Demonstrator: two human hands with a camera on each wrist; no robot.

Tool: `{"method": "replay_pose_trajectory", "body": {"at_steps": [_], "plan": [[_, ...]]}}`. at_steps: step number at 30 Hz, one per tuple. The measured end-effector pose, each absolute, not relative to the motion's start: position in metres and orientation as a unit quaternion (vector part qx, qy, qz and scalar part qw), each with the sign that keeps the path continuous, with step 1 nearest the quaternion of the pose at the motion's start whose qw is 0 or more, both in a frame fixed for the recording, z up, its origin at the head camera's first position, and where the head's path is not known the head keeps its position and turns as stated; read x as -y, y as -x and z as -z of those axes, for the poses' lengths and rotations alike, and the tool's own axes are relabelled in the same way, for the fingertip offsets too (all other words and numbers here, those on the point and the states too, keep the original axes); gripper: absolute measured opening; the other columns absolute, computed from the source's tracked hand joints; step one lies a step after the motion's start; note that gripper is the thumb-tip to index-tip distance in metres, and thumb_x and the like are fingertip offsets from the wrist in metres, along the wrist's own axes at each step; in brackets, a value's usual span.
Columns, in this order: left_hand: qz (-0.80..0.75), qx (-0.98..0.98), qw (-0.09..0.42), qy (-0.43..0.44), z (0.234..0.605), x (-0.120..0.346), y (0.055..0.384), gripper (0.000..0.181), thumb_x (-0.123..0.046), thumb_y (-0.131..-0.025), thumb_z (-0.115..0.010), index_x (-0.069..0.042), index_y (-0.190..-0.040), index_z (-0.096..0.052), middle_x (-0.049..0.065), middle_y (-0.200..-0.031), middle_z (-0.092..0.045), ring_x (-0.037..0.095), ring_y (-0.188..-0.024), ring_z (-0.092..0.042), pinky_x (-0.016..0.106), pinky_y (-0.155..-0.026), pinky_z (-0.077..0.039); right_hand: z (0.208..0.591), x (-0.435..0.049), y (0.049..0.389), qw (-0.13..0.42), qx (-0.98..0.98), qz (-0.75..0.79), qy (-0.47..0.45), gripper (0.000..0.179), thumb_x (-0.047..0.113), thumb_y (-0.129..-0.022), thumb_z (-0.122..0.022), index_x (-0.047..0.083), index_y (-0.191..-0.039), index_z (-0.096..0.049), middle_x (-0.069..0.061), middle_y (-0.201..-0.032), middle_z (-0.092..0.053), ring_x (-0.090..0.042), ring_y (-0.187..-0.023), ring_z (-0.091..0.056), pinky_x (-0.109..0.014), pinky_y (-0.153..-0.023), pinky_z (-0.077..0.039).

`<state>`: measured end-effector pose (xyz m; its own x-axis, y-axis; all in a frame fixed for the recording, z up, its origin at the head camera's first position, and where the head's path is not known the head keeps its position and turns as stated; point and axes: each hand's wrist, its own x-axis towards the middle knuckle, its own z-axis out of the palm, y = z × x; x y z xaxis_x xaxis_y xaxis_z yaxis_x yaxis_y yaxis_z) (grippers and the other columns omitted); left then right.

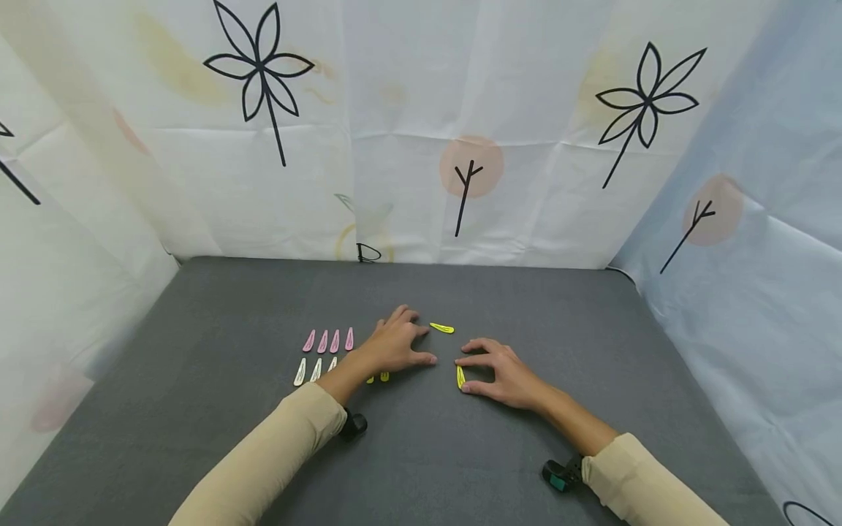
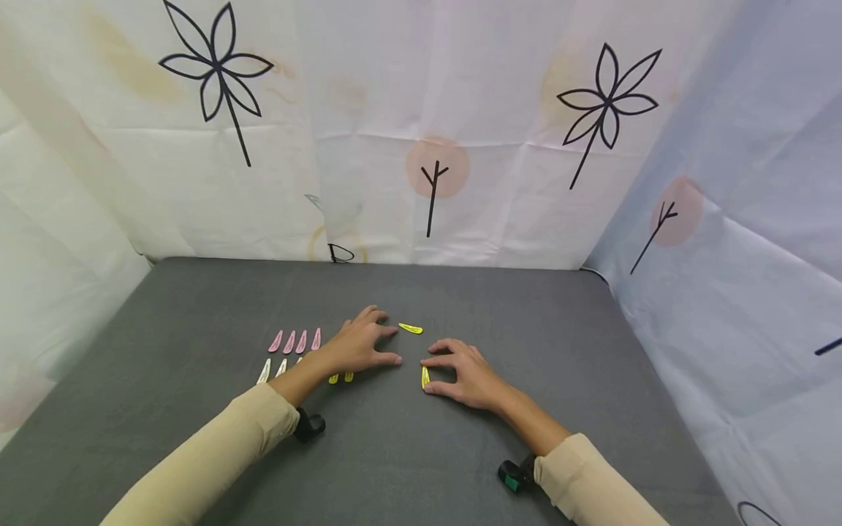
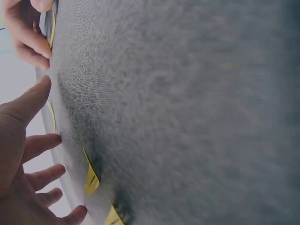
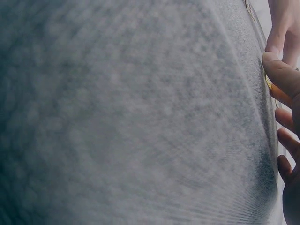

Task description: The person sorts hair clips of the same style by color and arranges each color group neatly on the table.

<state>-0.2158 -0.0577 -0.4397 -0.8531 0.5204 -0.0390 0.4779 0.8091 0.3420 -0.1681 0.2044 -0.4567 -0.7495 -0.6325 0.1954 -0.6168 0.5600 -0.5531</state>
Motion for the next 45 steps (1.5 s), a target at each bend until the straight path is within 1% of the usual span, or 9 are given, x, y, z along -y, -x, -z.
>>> {"method": "replay_pose_trajectory", "body": {"at_steps": [7,15,19,28,34,38,45], "plan": [[-0.167,-0.955,0.057,-0.238,0.441,0.049,0.225,0.066,-0.054,-0.087,-0.072,-0.012,-0.136,-0.062,0.013,-0.146,-0.047,0.031,-0.142,-0.031,0.062,-0.101,-0.036,0.458,-0.202,0.169,0.016,-0.883,0.309,0.354,0.040,0.030,-0.088,-0.078,0.014,-0.124,-0.071,-0.009,-0.135,-0.055,-0.031,-0.129,-0.048,-0.060,-0.100,-0.033],[-0.161,-0.962,0.038,-0.216,0.444,0.037,0.232,0.067,-0.057,-0.086,-0.071,-0.014,-0.137,-0.063,0.013,-0.143,-0.050,0.029,-0.136,-0.037,0.060,-0.098,-0.037,0.455,-0.202,0.168,0.010,-0.880,0.315,0.357,0.040,0.026,-0.086,-0.079,0.012,-0.123,-0.072,-0.011,-0.134,-0.056,-0.032,-0.127,-0.049,-0.060,-0.099,-0.034],[-0.162,-0.966,0.033,-0.201,0.445,0.029,0.235,0.067,-0.057,-0.085,-0.072,-0.015,-0.137,-0.062,0.012,-0.143,-0.050,0.029,-0.135,-0.038,0.060,-0.098,-0.035,0.456,-0.203,0.168,0.006,-0.879,0.315,0.358,0.040,0.026,-0.086,-0.079,0.012,-0.123,-0.072,-0.011,-0.134,-0.056,-0.032,-0.127,-0.049,-0.061,-0.098,-0.034],[-0.178,-0.967,0.026,-0.179,0.446,0.024,0.238,0.058,-0.052,-0.086,-0.074,-0.019,-0.133,-0.066,0.011,-0.144,-0.051,0.028,-0.136,-0.039,0.059,-0.099,-0.034,0.457,-0.204,0.168,0.007,-0.878,0.319,0.358,0.040,0.025,-0.086,-0.079,0.012,-0.123,-0.072,-0.012,-0.134,-0.056,-0.032,-0.128,-0.048,-0.060,-0.099,-0.033],[-0.203,-0.961,0.035,-0.185,0.439,0.028,0.236,0.051,-0.044,-0.082,-0.081,-0.018,-0.125,-0.072,0.012,-0.143,-0.052,0.030,-0.137,-0.039,0.058,-0.098,-0.036,0.456,-0.204,0.168,0.007,-0.876,0.321,0.361,0.040,0.024,-0.086,-0.079,0.011,-0.123,-0.071,-0.012,-0.134,-0.056,-0.033,-0.129,-0.048,-0.061,-0.099,-0.033],[-0.210,-0.956,0.040,-0.201,0.436,0.032,0.233,0.049,-0.040,-0.079,-0.084,-0.017,-0.121,-0.074,0.012,-0.143,-0.052,0.030,-0.137,-0.040,0.058,-0.099,-0.037,0.456,-0.205,0.167,0.004,-0.877,0.319,0.361,0.041,0.025,-0.086,-0.079,0.011,-0.123,-0.072,-0.013,-0.134,-0.056,-0.033,-0.128,-0.049,-0.061,-0.099,-0.033],[-0.207,-0.946,0.017,-0.248,0.435,0.050,0.223,0.049,-0.038,-0.076,-0.086,-0.014,-0.118,-0.075,0.012,-0.146,-0.050,0.029,-0.140,-0.038,0.062,-0.103,-0.035,0.454,-0.204,0.167,0.007,-0.878,0.314,0.362,0.041,0.026,-0.086,-0.079,0.012,-0.124,-0.071,-0.012,-0.135,-0.056,-0.033,-0.129,-0.048,-0.060,-0.099,-0.033]]}}
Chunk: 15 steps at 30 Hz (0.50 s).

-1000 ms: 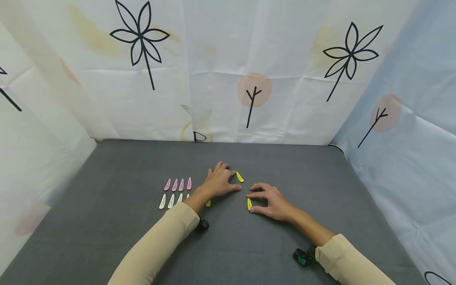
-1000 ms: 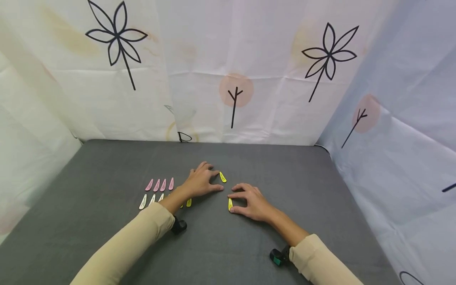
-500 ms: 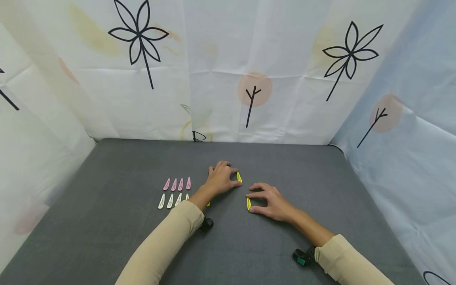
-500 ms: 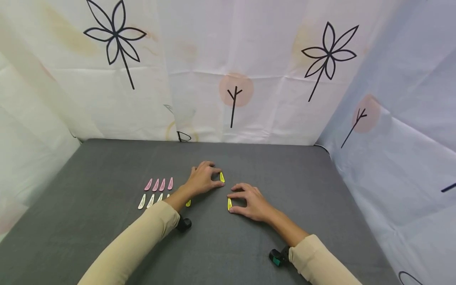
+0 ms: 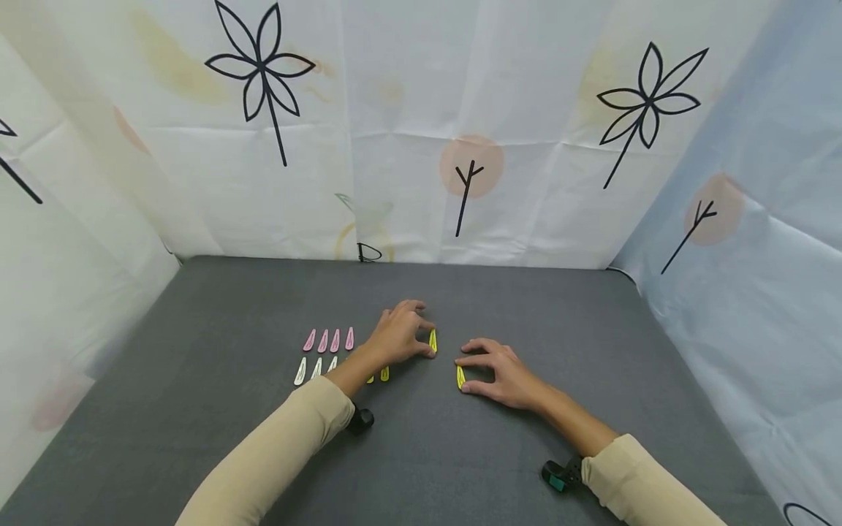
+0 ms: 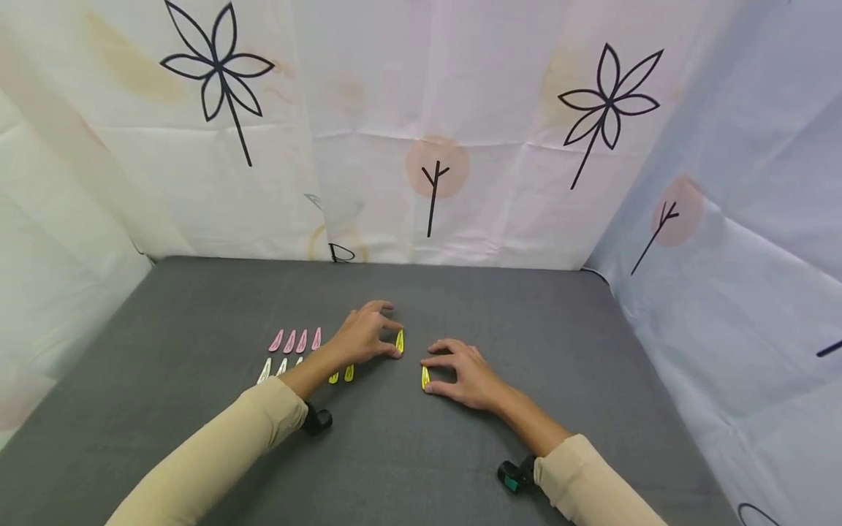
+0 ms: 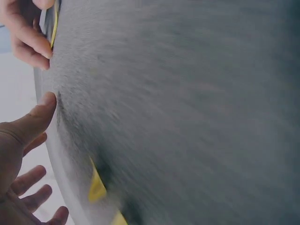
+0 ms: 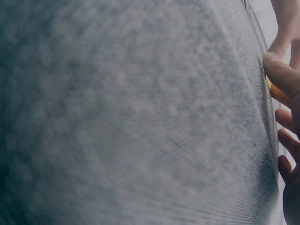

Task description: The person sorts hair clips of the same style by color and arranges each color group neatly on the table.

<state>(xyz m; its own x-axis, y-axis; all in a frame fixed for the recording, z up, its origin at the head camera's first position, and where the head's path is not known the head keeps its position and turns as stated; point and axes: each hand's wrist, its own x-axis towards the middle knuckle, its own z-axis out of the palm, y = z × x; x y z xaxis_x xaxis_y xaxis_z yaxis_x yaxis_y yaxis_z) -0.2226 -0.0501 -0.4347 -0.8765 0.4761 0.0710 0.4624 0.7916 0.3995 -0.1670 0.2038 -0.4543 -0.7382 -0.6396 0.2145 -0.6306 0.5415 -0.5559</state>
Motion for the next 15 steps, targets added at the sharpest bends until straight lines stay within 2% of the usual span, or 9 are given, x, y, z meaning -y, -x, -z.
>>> {"method": "replay_pose_trajectory", "body": {"at_steps": [8,15], "plan": [[-0.218,-0.938,-0.009,-0.269,0.429,0.083,0.204,0.049,-0.038,-0.073,-0.089,-0.013,-0.113,-0.077,0.013,-0.145,-0.051,0.030,-0.139,-0.040,0.061,-0.101,-0.035,0.455,-0.203,0.168,0.000,-0.874,0.318,0.367,0.041,0.024,-0.086,-0.080,0.010,-0.123,-0.071,-0.013,-0.134,-0.056,-0.034,-0.128,-0.049,-0.061,-0.099,-0.033],[-0.205,-0.937,0.002,-0.283,0.430,0.101,0.189,0.048,-0.038,-0.071,-0.090,-0.012,-0.110,-0.079,0.013,-0.144,-0.053,0.030,-0.139,-0.040,0.063,-0.100,-0.036,0.456,-0.203,0.167,-0.003,-0.874,0.316,0.370,0.041,0.022,-0.085,-0.080,0.010,-0.123,-0.071,-0.014,-0.134,-0.056,-0.034,-0.128,-0.049,-0.061,-0.099,-0.033]]}}
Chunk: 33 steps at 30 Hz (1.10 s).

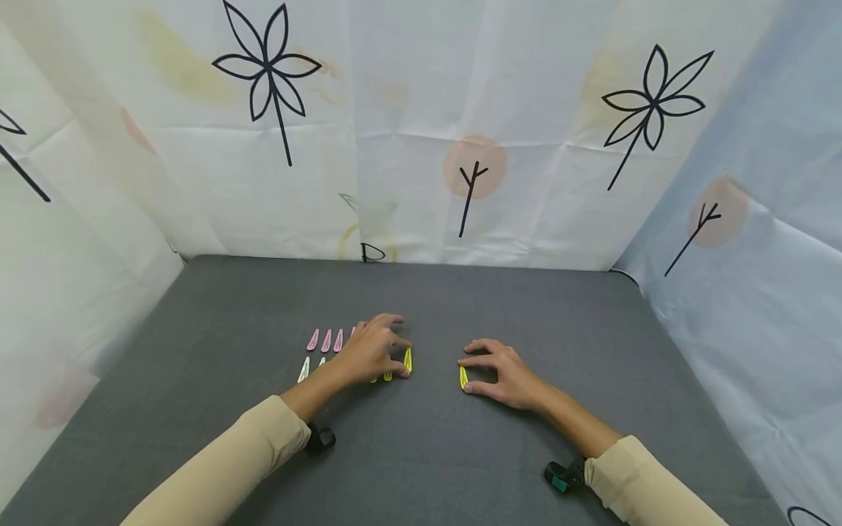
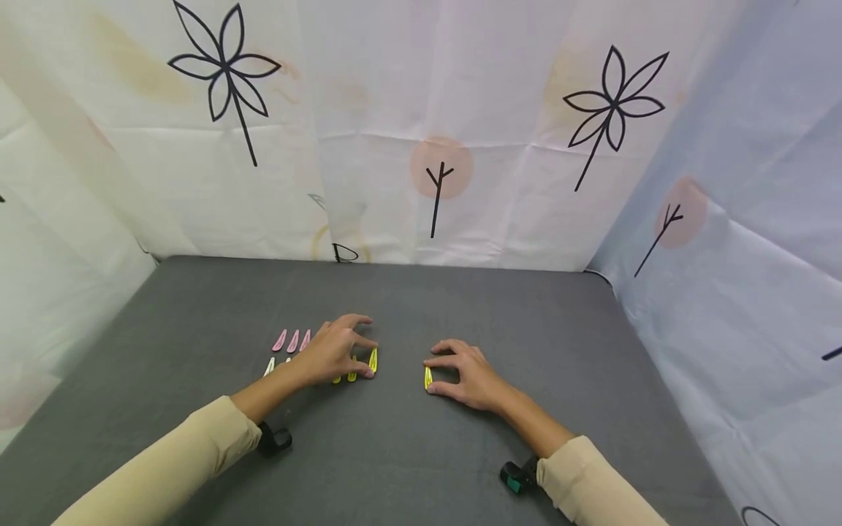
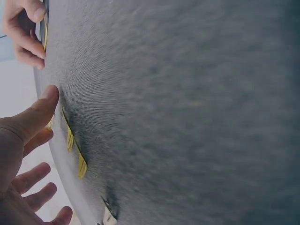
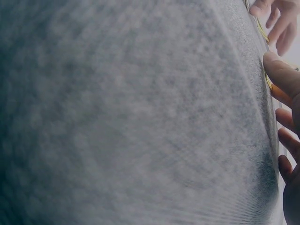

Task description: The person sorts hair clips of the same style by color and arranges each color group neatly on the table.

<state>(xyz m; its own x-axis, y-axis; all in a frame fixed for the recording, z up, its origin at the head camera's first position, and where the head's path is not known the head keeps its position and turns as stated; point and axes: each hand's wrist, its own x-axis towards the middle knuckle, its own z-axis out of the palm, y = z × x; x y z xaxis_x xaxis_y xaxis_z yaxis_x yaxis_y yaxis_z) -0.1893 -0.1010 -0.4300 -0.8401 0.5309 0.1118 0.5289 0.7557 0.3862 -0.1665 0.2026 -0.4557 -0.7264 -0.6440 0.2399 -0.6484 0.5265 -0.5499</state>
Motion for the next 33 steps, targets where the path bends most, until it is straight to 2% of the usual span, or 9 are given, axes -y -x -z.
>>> {"method": "replay_pose_trajectory", "body": {"at_steps": [9,13,18,30,33], "plan": [[-0.198,-0.938,0.010,-0.283,0.434,0.110,0.183,0.048,-0.043,-0.069,-0.090,-0.014,-0.106,-0.080,0.012,-0.140,-0.055,0.031,-0.136,-0.043,0.069,-0.101,-0.033,0.456,-0.204,0.165,0.001,0.874,-0.320,-0.367,0.041,0.021,-0.085,-0.080,0.008,-0.123,-0.071,-0.016,-0.135,-0.055,-0.035,-0.128,-0.048,-0.061,-0.099,-0.032],[-0.205,-0.938,0.017,-0.279,0.435,0.110,0.181,0.048,-0.044,-0.070,-0.089,-0.014,-0.107,-0.080,0.013,-0.140,-0.055,0.033,-0.137,-0.042,0.074,-0.103,-0.027,0.457,-0.205,0.166,0.001,0.874,-0.319,-0.366,0.041,0.021,-0.085,-0.080,0.009,-0.124,-0.071,-0.015,-0.135,-0.055,-0.035,-0.128,-0.049,-0.061,-0.099,-0.032],[-0.209,-0.939,0.030,-0.271,0.435,0.109,0.179,0.050,-0.043,-0.072,-0.088,-0.013,-0.109,-0.079,0.014,-0.141,-0.054,0.033,-0.138,-0.041,0.075,-0.104,-0.023,0.457,-0.204,0.166,-0.003,0.876,-0.317,-0.363,0.041,0.023,-0.086,-0.079,0.010,-0.124,-0.071,-0.015,-0.135,-0.056,-0.035,-0.128,-0.049,-0.061,-0.099,-0.033],[-0.205,-0.940,0.040,-0.271,0.433,0.111,0.178,0.050,-0.044,-0.072,-0.088,-0.013,-0.110,-0.079,0.013,-0.142,-0.053,0.033,-0.139,-0.040,0.075,-0.103,-0.024,0.451,-0.195,0.167,0.006,0.891,-0.279,-0.359,0.040,0.029,-0.089,-0.076,0.009,-0.123,-0.071,-0.010,-0.128,-0.060,-0.032,-0.124,-0.052,-0.066,-0.102,-0.032],[-0.202,-0.940,0.041,-0.272,0.432,0.111,0.179,0.050,-0.044,-0.072,-0.088,-0.013,-0.110,-0.079,0.013,-0.142,-0.053,0.033,-0.138,-0.040,0.075,-0.103,-0.024,0.448,-0.188,0.167,0.008,0.893,-0.263,-0.366,0.041,0.030,-0.090,-0.075,0.008,-0.125,-0.070,-0.009,-0.127,-0.060,-0.029,-0.122,-0.054,-0.062,-0.102,-0.036]]}}
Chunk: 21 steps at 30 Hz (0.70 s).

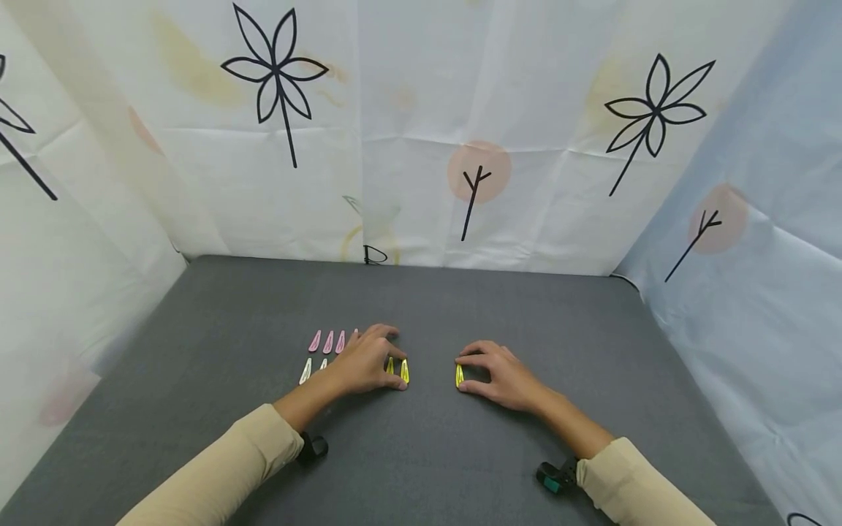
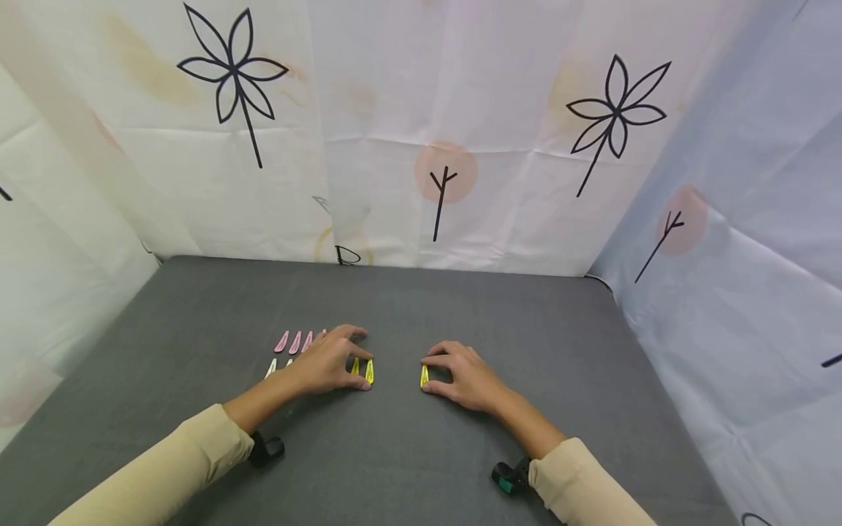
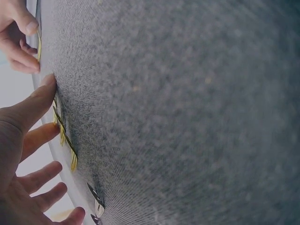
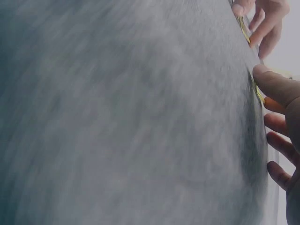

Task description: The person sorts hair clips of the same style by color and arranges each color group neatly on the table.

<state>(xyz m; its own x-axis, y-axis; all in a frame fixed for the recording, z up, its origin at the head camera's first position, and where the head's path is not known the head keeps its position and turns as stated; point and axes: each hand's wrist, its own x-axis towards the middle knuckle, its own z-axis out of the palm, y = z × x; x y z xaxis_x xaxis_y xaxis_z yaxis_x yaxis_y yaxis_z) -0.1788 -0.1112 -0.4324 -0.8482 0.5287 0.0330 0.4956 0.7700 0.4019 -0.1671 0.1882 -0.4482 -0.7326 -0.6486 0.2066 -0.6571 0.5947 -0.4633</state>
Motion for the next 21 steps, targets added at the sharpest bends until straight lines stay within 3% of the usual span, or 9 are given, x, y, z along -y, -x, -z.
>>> {"method": "replay_pose_trajectory", "body": {"at_steps": [6,21], "plan": [[-0.192,-0.942,0.039,-0.274,0.434,0.111,0.180,0.052,-0.047,-0.072,-0.087,-0.014,-0.111,-0.078,0.013,-0.141,-0.053,0.033,-0.138,-0.040,0.075,-0.103,-0.025,0.443,-0.171,0.169,0.002,0.891,-0.250,-0.380,0.044,0.034,-0.091,-0.073,0.009,-0.127,-0.069,-0.004,-0.123,-0.062,-0.024,-0.116,-0.057,-0.051,-0.097,-0.044],[-0.190,-0.940,0.039,-0.279,0.434,0.112,0.180,0.050,-0.046,-0.075,-0.086,-0.014,-0.112,-0.077,0.014,-0.140,-0.054,0.034,-0.137,-0.041,0.075,-0.102,-0.027,0.440,-0.133,0.180,-0.014,0.884,-0.229,-0.407,0.043,0.033,-0.093,-0.071,0.009,-0.128,-0.068,-0.006,-0.124,-0.062,-0.024,-0.117,-0.056,-0.052,-0.098,-0.043]]}}
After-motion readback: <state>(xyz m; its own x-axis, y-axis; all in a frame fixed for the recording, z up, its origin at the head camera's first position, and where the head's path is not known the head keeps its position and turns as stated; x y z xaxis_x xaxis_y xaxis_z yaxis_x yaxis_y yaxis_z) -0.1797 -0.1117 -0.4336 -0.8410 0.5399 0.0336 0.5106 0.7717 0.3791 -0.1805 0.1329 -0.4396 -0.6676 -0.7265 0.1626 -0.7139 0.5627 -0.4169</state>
